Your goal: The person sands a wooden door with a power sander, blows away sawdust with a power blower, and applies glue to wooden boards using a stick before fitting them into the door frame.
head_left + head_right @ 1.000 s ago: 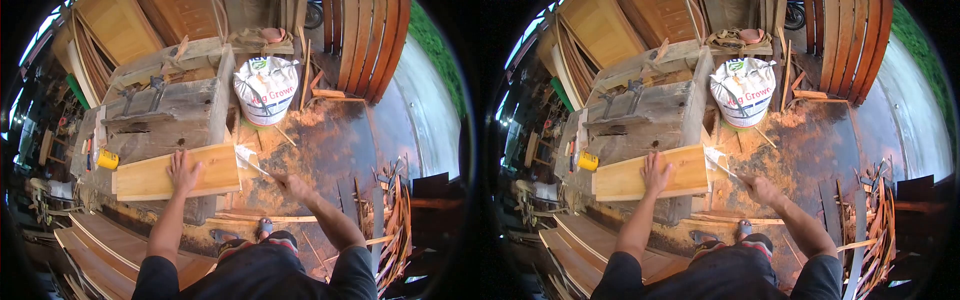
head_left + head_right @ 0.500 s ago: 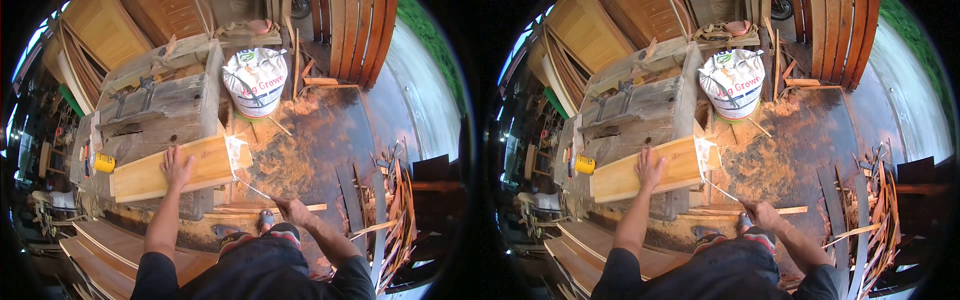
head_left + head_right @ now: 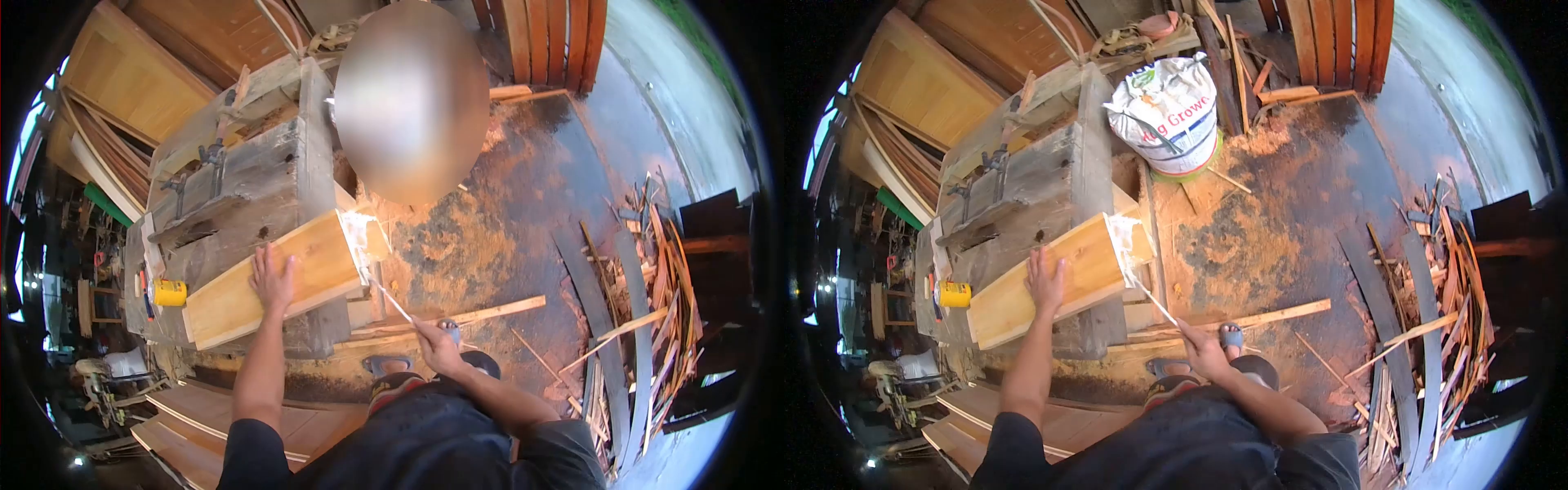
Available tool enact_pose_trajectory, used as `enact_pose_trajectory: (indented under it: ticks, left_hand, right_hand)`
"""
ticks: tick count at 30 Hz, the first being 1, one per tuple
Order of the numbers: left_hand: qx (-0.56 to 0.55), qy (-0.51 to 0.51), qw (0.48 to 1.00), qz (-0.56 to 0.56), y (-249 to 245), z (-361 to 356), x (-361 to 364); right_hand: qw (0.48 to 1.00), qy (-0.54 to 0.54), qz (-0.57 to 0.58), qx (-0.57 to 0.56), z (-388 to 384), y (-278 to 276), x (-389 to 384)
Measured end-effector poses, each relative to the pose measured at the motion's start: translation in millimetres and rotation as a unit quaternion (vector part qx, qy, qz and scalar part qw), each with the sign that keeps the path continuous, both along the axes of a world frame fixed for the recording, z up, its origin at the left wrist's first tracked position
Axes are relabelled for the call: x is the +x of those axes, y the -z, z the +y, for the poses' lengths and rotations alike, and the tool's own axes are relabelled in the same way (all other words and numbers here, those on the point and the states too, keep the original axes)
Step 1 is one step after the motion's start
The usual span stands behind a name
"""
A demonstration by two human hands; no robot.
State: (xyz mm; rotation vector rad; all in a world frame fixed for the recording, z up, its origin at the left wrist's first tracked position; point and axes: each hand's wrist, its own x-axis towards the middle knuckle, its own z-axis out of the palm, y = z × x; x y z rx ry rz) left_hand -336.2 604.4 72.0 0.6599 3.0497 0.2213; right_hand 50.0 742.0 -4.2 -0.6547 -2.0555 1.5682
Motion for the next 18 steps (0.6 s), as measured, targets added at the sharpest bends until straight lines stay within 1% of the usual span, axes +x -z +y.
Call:
enact_pose_trajectory:
  ticks: [3, 4, 6, 7, 10, 13, 16, 18]
  left_hand:
    - [-0.004, 0.005, 1.000, 0.003, 3.1, -0.6, -2.2]
    - [-0.001, 0.007, 1.000, 0.006, 3.7, -0.6, -3.6]
    - [0.002, 0.012, 1.000, 0.011, 5.4, -2.6, -6.1]
    - [0.003, 0.013, 1.000, 0.012, 6.2, -2.9, -6.8]
    - [0.004, 0.014, 1.000, 0.009, 9.5, -5.7, -6.3]
    - [0.006, 0.011, 1.000, 0.005, 5.3, -4.6, -8.3]
    - [0.015, 0.009, 1.000, 0.006, 4.2, -1.3, -6.3]
    - [0.021, 0.009, 1.000, 0.008, 3.5, -2.8, -5.4]
  right_hand:
    - [0.998, -0.006, 0.019, -0.065, -21.8, 22.4, -8.8]
    - [0.998, -0.002, 0.002, -0.062, -23.0, 26.5, -8.4]
    - [0.994, 0.022, -0.025, -0.100, -32.8, 31.7, -4.5]
    - [0.992, 0.033, -0.039, -0.118, -36.2, 31.7, -3.1]
    - [0.976, -0.021, -0.082, -0.202, -38.1, 1.9, -10.0]
    - [0.986, -0.014, -0.048, -0.159, -37.8, -6.8, -3.3]
    - [0.997, -0.027, 0.016, -0.075, -18.0, -25.5, 5.4]
    - [0.998, -0.003, -0.020, -0.053, 12.2, -23.1, 3.4]
